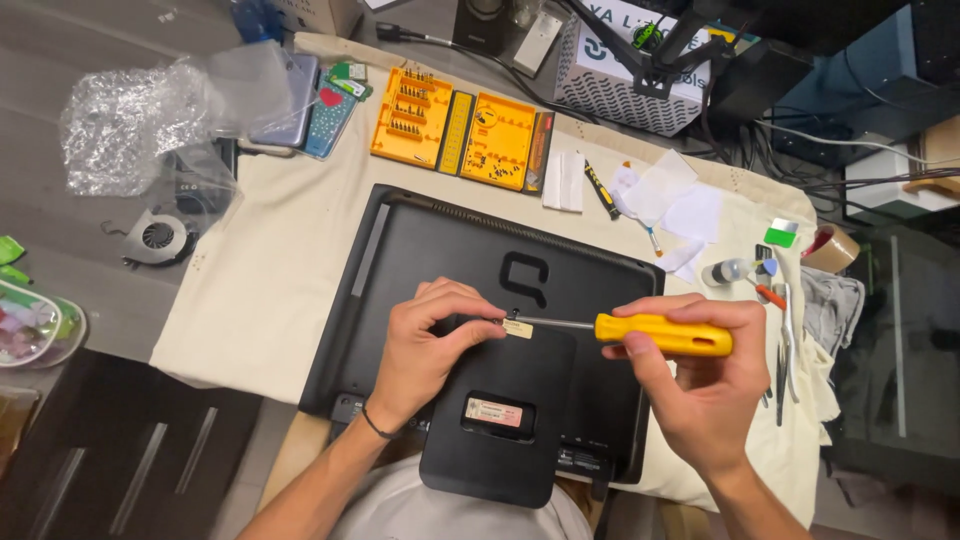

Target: The person uses a yellow screwdriver to remove screws from the back of a black computer monitor resting on their lap. They systematically unscrew fasteners from the central panel and the top edge, placing the removed screws into a yellow screwdriver bit case on the table.

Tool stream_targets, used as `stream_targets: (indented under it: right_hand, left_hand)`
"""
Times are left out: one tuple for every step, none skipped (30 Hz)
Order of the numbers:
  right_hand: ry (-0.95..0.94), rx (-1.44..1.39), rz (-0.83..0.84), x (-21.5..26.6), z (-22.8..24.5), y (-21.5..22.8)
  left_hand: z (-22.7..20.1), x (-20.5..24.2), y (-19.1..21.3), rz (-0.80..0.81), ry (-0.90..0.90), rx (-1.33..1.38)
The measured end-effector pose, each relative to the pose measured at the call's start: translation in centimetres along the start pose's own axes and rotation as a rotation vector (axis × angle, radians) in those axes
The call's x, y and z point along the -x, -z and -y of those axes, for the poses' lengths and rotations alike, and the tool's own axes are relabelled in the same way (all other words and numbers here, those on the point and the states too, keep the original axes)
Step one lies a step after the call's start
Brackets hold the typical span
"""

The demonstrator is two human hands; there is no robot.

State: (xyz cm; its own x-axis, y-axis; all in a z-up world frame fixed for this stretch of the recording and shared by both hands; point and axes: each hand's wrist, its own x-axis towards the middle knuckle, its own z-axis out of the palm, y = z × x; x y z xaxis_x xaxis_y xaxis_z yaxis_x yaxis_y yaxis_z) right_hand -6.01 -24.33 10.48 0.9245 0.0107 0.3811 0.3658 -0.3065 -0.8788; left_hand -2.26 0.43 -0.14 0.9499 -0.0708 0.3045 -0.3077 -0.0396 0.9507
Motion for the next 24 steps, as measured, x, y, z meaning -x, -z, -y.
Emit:
stream_targets:
  right_hand:
    - [0.002, -0.004, 0.004, 0.0, -0.1, 0.2]
    - [0.006, 0.01, 0.01, 0.0, -0.2, 0.3]
    - [0.009, 0.024, 0.013, 0.1, -0.3, 0.4]
    - [0.009, 0.021, 0.014, 0.1, -0.4, 0.4]
    - [0.007, 0.006, 0.026, 0.2, -0.4, 0.3]
    - [0.005, -0.009, 0.038, 0.3, -0.4, 0.3]
    - [0.003, -0.009, 0.035, 0.3, -0.5, 0.3]
    - [0.008, -0.019, 0.028, 0.4, -0.6, 0.3]
    - [0.016, -0.03, 0.023, 0.4, -0.7, 0.3]
    - [0.016, -0.03, 0.022, 0.5, -0.6, 0.2]
    - [0.027, -0.019, 0.028, 0.5, -0.5, 0.2]
    - [0.038, -0.008, 0.033, 0.4, -0.4, 0.2]
    - [0.036, -0.007, 0.032, 0.5, -0.4, 0.2]
    - [0.023, -0.013, 0.023, 0.5, -0.4, 0.1]
    - [0.006, -0.02, 0.016, 0.6, -0.4, 0.1]
    - [0.001, -0.02, 0.015, 0.6, -0.5, 0.1]
    - [0.008, -0.009, 0.016, 0.7, -0.4, 0.2]
    - [0.015, 0.003, 0.017, 0.8, -0.5, 0.3]
    - [0.008, 0.007, 0.01, 1.0, -0.5, 0.5]
    - [0.035, 0.021, 0.017, 1.1, -0.5, 0.7]
    - [0.068, 0.037, 0.021, 1.1, -0.5, 0.9]
    - [0.066, 0.042, 0.012, 0.9, -0.5, 1.1]
    - [0.078, 0.054, 0.003, 1.0, -0.4, 1.4]
    - [0.091, 0.066, -0.005, 1.0, -0.3, 1.7]
  left_hand:
    - [0.0, 0.0, -0.2, -0.005, 0.0, -0.003]
    - [0.1, 0.0, -0.3, -0.002, 0.014, -0.003]
    - [0.2, 0.0, -0.5, 0.005, 0.029, -0.002]
    - [0.1, 0.0, -0.5, 0.003, 0.029, -0.005]
    - [0.1, 0.0, -0.7, 0.003, 0.025, 0.003]
    - [0.1, 0.0, -0.8, 0.002, 0.021, 0.012]
    - [0.1, 0.0, -0.8, 0.006, 0.022, 0.011]
    - [0.0, 0.0, -0.9, 0.005, 0.034, 0.011]
    - [0.0, 0.0, -0.9, 0.003, 0.044, 0.011]
    - [0.0, 0.0, -0.9, 0.004, 0.045, 0.01]
    - [0.0, 0.0, -0.9, 0.005, 0.038, 0.009]
    - [0.0, -0.1, -0.9, 0.007, 0.031, 0.007]
    - [0.0, -0.1, -0.9, 0.009, 0.032, 0.008]
    - [0.0, -0.1, -0.9, 0.009, -0.004, -0.001]
    - [0.0, 0.0, -0.9, 0.009, -0.037, -0.01]
    - [-0.2, -0.2, -0.9, 0.011, -0.032, -0.01]
    - [-0.3, -0.3, -0.9, 0.007, -0.061, -0.022]
    - [-0.4, -0.4, -0.9, 0.004, -0.09, -0.034]
    - [-0.4, -0.4, -0.9, 0.013, -0.086, -0.03]
    - [-0.4, -0.5, -1.0, 0.027, -0.117, -0.056]
    - [-0.4, -0.8, -1.2, 0.042, -0.154, -0.08]
    - [-0.6, -1.2, -1.2, 0.051, -0.156, -0.076]
    - [-0.8, -1.3, -1.4, 0.089, -0.149, -0.116]
    - [-1.0, -1.5, -1.7, 0.126, -0.144, -0.156]
